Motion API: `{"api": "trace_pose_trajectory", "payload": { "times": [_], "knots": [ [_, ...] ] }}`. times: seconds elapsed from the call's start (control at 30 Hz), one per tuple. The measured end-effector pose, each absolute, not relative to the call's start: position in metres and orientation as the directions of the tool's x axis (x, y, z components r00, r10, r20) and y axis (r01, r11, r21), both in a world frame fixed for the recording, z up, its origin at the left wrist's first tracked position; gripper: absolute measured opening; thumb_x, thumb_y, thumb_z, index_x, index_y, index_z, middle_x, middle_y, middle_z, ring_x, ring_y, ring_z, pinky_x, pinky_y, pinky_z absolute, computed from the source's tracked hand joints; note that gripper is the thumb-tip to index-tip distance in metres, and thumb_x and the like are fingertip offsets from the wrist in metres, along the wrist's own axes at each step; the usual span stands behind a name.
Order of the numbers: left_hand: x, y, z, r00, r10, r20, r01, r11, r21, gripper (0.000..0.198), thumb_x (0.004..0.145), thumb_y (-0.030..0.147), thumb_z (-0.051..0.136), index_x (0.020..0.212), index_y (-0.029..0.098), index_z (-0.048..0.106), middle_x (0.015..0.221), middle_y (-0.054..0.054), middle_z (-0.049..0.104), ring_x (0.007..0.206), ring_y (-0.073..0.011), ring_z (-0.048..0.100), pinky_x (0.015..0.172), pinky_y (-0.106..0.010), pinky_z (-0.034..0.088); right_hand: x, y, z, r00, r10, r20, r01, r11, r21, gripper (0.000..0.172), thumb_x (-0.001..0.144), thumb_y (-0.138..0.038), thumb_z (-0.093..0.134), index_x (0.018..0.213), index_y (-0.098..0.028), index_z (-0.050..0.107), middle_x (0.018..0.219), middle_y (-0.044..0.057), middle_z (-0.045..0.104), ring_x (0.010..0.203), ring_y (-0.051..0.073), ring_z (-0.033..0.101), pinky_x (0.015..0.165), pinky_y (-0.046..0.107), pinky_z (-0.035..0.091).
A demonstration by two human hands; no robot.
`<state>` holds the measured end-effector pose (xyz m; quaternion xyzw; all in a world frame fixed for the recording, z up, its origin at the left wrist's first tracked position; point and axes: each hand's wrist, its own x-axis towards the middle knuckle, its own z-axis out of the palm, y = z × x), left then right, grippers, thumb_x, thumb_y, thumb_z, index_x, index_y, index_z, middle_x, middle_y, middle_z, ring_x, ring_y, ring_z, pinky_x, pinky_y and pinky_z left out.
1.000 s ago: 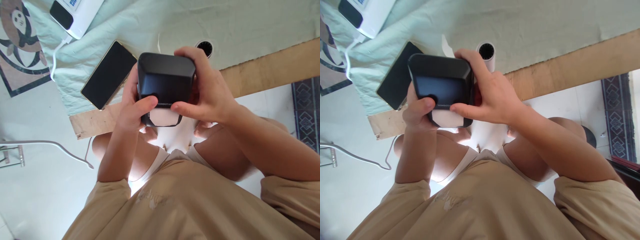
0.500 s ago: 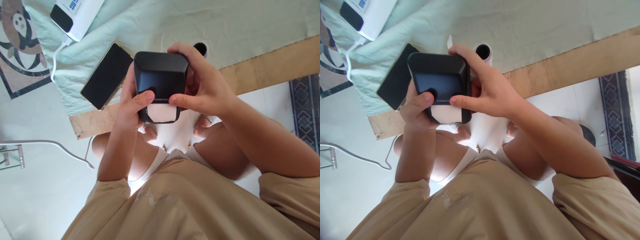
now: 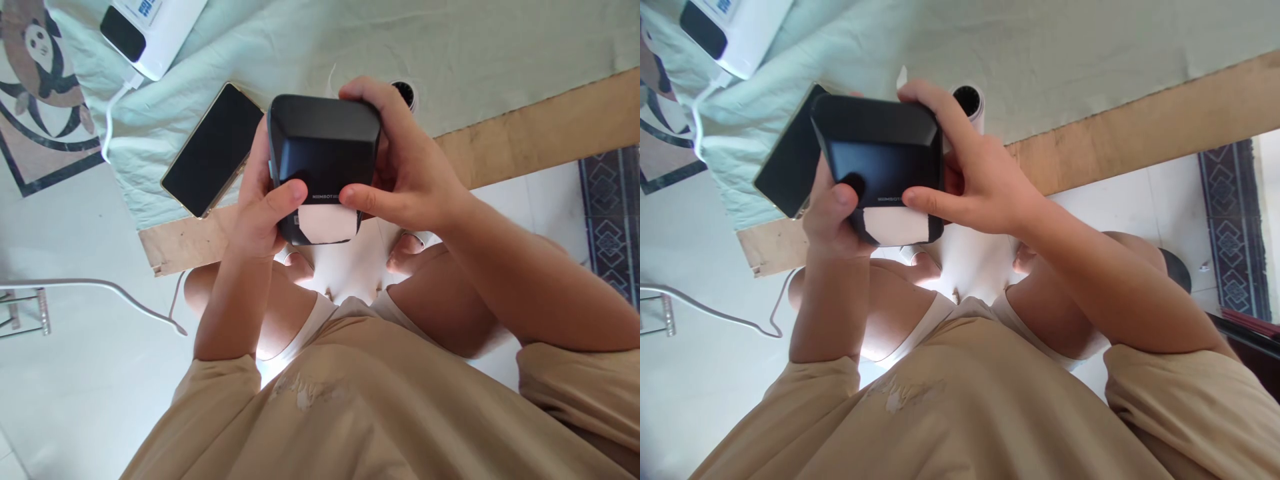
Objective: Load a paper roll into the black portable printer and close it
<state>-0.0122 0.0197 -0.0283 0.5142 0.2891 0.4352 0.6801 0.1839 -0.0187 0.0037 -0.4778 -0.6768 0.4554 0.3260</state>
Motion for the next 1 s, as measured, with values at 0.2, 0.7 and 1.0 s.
{"api": "trace_pose_trajectory", "payload": {
  "times": [0.2,0.7,1.0],
  "knots": [
    [-0.005,0.02,-0.025,0.419,0.905,0.071,-0.326,0.077,0.942,0.053,0.078,0.066,0.052,0.114,0.028,0.057,0.12,-0.002,0.061,0.139,-0.0278,0.035,0.115,-0.041,0.031,0.182,-0.02,0.002,-0.286,0.958,-0.006,0.398,0.113,-0.911,0.084,0.078,-0.061,0.056,0.143,-0.023,0.018,0.074,-0.002,0.05,0.059,0.006,0.044,0.054,0.02,0.035],
    [0.0,0.009,-0.005,0.338,0.93,-0.145,-0.416,0.286,0.863,0.048,0.09,0.056,0.041,0.105,0.018,0.066,0.11,-0.004,0.07,0.139,-0.0274,0.036,0.113,-0.039,0.035,0.176,-0.023,0.006,-0.222,0.974,0.038,0.524,0.153,-0.838,0.08,0.082,-0.057,0.054,0.146,-0.022,0.021,0.063,-0.005,0.046,0.054,0.005,0.044,0.051,0.019,0.034],
    [-0.002,0.012,-0.012,0.332,0.938,-0.097,-0.432,0.243,0.869,0.048,0.087,0.057,0.048,0.102,0.016,0.067,0.109,-0.005,0.07,0.137,-0.0298,0.04,0.114,-0.04,0.035,0.176,-0.024,0.008,-0.238,0.969,0.064,0.556,0.19,-0.809,0.084,0.077,-0.048,0.059,0.145,-0.015,0.021,0.062,-0.006,0.048,0.053,0.005,0.042,0.052,0.02,0.034]
  ]
}}
